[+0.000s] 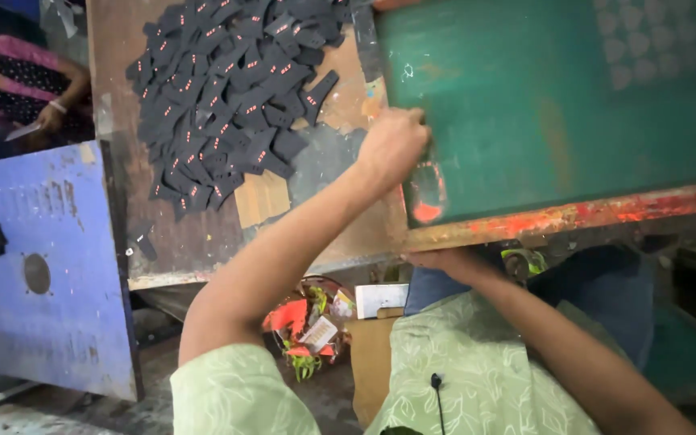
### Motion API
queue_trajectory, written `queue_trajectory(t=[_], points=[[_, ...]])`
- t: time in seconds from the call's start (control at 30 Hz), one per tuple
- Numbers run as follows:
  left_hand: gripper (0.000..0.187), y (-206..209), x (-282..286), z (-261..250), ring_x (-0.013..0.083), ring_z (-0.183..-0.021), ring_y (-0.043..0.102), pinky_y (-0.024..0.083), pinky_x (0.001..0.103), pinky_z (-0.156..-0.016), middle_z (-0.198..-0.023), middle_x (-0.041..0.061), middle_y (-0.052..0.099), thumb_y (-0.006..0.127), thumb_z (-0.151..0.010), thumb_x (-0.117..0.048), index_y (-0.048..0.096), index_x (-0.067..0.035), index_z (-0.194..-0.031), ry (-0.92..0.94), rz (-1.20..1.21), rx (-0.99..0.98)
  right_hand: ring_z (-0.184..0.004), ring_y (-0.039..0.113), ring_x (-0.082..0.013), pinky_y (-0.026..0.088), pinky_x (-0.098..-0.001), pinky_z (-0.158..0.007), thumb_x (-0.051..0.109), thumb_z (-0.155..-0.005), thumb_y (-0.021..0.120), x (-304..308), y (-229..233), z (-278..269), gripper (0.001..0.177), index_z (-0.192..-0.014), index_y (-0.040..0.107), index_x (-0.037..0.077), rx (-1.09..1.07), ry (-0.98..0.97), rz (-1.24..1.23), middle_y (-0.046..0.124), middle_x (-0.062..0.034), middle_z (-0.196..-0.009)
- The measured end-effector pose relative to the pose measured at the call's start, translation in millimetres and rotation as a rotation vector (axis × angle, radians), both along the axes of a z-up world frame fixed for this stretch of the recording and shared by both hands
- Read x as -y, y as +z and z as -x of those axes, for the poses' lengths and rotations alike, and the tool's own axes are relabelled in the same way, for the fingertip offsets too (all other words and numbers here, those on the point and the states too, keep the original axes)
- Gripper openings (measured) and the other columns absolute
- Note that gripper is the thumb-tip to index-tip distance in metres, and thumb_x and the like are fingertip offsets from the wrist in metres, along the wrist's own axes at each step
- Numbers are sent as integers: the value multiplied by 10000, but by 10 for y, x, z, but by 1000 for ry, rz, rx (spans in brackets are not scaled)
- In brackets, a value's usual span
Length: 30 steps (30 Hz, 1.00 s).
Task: The person applies liquid from a white bottle onto a yellow cloth and wipes a green screen printing frame. They then use a small orange cloth to wipe a white rectangular object and place it on a table with black items. Finally, they wipe the green frame again with the yellow cloth.
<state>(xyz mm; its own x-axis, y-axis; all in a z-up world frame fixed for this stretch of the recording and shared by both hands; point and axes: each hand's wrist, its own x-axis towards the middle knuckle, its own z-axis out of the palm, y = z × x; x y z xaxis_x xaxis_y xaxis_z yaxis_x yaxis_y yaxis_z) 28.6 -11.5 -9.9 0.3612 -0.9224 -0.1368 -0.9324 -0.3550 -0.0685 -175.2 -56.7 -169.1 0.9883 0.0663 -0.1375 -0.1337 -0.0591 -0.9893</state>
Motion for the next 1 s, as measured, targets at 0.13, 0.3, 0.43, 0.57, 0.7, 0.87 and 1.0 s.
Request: queue_trajectory(t=[0.13, 0.3, 0.43, 0.57, 0.7, 0.87, 1.0], points=[[139, -400, -104, 411, 336, -848, 733, 594, 473, -685, -916, 170, 724, 684, -858, -100, 731, -34, -971, 80, -39, -177, -1192, 578, -233, 464, -405, -997, 284, -850, 804, -53, 43, -100, 569, -1305, 600, 10, 397, -213, 9, 628, -137, -1299], [114, -48, 8, 77, 323, -806, 735, 605, 452, -679, -854, 140, 720, 705, -709, -96, 762, -73, -805, -58, 87, -12, -1087, 693, -192, 543, -390, -972, 297, -841, 810, 38, 216, -39, 416, -1182, 731, 73, -10, -86, -19, 755, -74, -1162], [121, -261, -55, 281, 312, -790, 730, 610, 465, -622, -846, 132, 725, 692, -798, -120, 762, -50, -869, 6, -142, -81, -1119, 692, -169, 525, -381, -996, 321, -881, 784, 40, 197, -36, 396, -1208, 721, 107, 86, -46, 45, 750, -39, -1206], [100, 37, -114, 418, 313, -806, 741, 604, 464, -638, -834, 97, 736, 703, -694, -124, 773, -63, -731, -152, 143, -127, -1207, 587, -227, 467, -410, -1003, 371, -858, 789, 51, 260, -61, 559, -1277, 620, 43, 398, -269, 130, 640, -104, -1289], [114, -145, -3, -64, 320, -795, 742, 610, 450, -650, -868, 158, 731, 698, -758, -119, 770, -60, -823, -21, 74, -4, -1231, 632, -203, 468, -405, -1057, 351, -856, 811, 61, 185, -3, 455, -1238, 720, 121, -46, -19, 202, 720, -54, -1290], [110, -73, -133, 460, 328, -796, 743, 605, 466, -744, -832, 132, 738, 699, -768, -113, 763, -45, -826, -155, 106, -150, -1215, 585, -244, 455, -406, -1017, 371, -808, 830, -71, -282, -143, 584, -1265, 641, 60, 515, -339, 243, 642, -119, -1294], [116, -163, -29, 41, 340, -833, 732, 597, 475, -677, -913, 177, 726, 689, -777, -111, 772, -63, -843, 26, 54, -80, -1133, 671, -184, 521, -392, -1000, 313, -806, 845, -41, -145, 39, 479, -1215, 702, 110, -36, -118, -24, 729, -57, -1223]])
